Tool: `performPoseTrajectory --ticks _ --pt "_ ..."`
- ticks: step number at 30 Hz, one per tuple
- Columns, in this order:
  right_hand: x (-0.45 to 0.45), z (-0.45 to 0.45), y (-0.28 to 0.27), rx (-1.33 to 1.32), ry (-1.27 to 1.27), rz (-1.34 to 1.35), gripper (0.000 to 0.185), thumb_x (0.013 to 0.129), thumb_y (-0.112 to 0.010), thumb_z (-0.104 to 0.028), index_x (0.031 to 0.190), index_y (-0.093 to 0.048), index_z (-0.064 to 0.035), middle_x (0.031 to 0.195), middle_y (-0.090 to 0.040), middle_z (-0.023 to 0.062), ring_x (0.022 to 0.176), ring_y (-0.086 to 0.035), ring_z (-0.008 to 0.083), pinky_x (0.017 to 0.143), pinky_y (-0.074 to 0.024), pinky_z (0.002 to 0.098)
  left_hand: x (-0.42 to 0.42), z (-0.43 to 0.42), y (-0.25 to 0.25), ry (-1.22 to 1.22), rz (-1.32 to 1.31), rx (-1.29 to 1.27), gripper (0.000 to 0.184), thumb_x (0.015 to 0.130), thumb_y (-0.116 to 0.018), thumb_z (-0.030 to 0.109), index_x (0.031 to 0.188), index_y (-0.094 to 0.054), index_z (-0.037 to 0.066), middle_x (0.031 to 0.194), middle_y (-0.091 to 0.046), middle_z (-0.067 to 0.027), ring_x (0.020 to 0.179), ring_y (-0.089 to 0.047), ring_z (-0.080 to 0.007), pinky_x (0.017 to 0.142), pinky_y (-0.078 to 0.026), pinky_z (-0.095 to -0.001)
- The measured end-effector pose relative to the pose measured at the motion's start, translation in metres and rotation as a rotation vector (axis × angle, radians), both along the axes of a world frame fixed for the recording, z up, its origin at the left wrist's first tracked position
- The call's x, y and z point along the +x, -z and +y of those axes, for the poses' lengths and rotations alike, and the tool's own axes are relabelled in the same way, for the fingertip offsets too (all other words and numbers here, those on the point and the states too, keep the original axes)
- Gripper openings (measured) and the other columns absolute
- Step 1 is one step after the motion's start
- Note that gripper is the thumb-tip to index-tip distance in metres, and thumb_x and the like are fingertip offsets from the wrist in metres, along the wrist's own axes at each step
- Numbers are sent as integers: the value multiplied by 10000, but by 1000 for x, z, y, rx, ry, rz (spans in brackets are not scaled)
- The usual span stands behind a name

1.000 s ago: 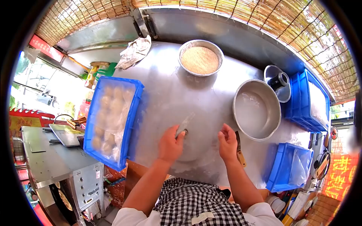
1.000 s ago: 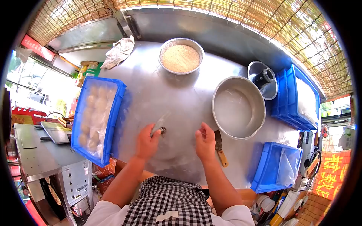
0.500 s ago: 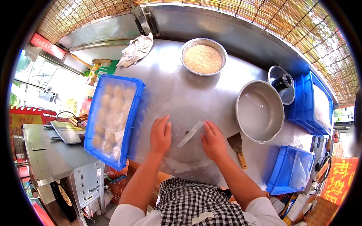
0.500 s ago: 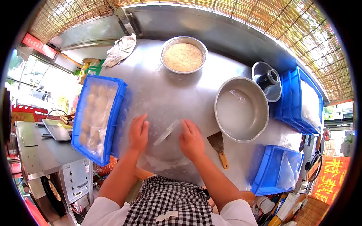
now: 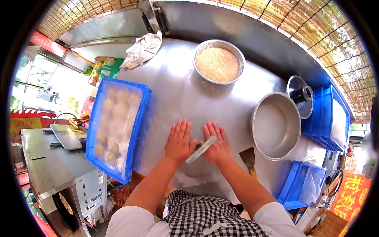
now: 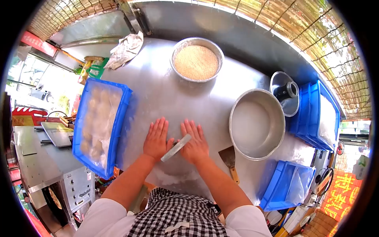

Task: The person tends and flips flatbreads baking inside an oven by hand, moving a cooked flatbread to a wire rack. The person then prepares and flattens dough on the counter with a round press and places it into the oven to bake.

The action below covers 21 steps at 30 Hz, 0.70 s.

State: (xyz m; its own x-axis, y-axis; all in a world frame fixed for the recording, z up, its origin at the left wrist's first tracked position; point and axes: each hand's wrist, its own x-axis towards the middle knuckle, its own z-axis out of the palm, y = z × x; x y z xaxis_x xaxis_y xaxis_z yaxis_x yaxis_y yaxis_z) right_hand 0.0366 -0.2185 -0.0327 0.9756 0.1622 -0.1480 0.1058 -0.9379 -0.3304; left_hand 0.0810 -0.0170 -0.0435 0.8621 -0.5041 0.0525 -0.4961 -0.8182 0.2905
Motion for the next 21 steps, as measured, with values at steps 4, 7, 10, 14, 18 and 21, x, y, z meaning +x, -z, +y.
performPoseTrajectory --ticks 4,7,10,14,18,21 --pt "0 -2 1 -2 -21 -22 701 1064 -470 -411 1630 -314 -29 1724 -271 145 1613 -198 317 1320 -124 492 -1 1 5 1 -3 11 776 1005 -550 459 1587 -384 -27 1677 -338 -223 1571 -296 -371 1300 -198 -517" --pt "6 -6 -7 51 -24 -24 681 1061 -495 -396 1609 -353 -18 1700 -317 167 1600 -237 333 1314 -152 500 3 1 7 -2 -12 -6 761 1003 -564 445 1583 -392 -17 1676 -350 -202 1574 -293 -349 1304 -185 -509" --pt "12 -12 4 104 -1 -127 686 1043 -538 -397 1590 -387 -10 1676 -358 182 1586 -273 345 1305 -177 514 2 -6 -1 -43 30 -4 793 1001 -560 482 1593 -377 -13 1685 -334 -197 1582 -275 -343 1306 -173 -510" --pt "0 -14 -3 92 -15 -114 716 1021 -567 -410 1585 -395 -5 1673 -366 180 1583 -281 348 1301 -184 524 -19 -4 0 -15 18 75 819 1007 -549 514 1606 -350 -7 1692 -319 -194 1587 -261 -340 1305 -170 -511" --pt "12 -12 1 67 -1 -105 722 1026 -558 -406 1599 -377 -4 1691 -340 169 1591 -261 339 1306 -171 516 -4 -2 0 13 -41 39 809 1019 -527 531 1597 -365 -11 1681 -339 -198 1577 -285 -346 1299 -180 -520" --pt "4 -12 3 54 -22 -89 712 1039 -536 -402 1605 -365 -5 1700 -321 167 1598 -243 333 1310 -159 507 -12 -4 -1 -16 -7 13 808 1024 -512 541 1596 -370 -12 1679 -344 -200 1577 -288 -345 1300 -179 -519"
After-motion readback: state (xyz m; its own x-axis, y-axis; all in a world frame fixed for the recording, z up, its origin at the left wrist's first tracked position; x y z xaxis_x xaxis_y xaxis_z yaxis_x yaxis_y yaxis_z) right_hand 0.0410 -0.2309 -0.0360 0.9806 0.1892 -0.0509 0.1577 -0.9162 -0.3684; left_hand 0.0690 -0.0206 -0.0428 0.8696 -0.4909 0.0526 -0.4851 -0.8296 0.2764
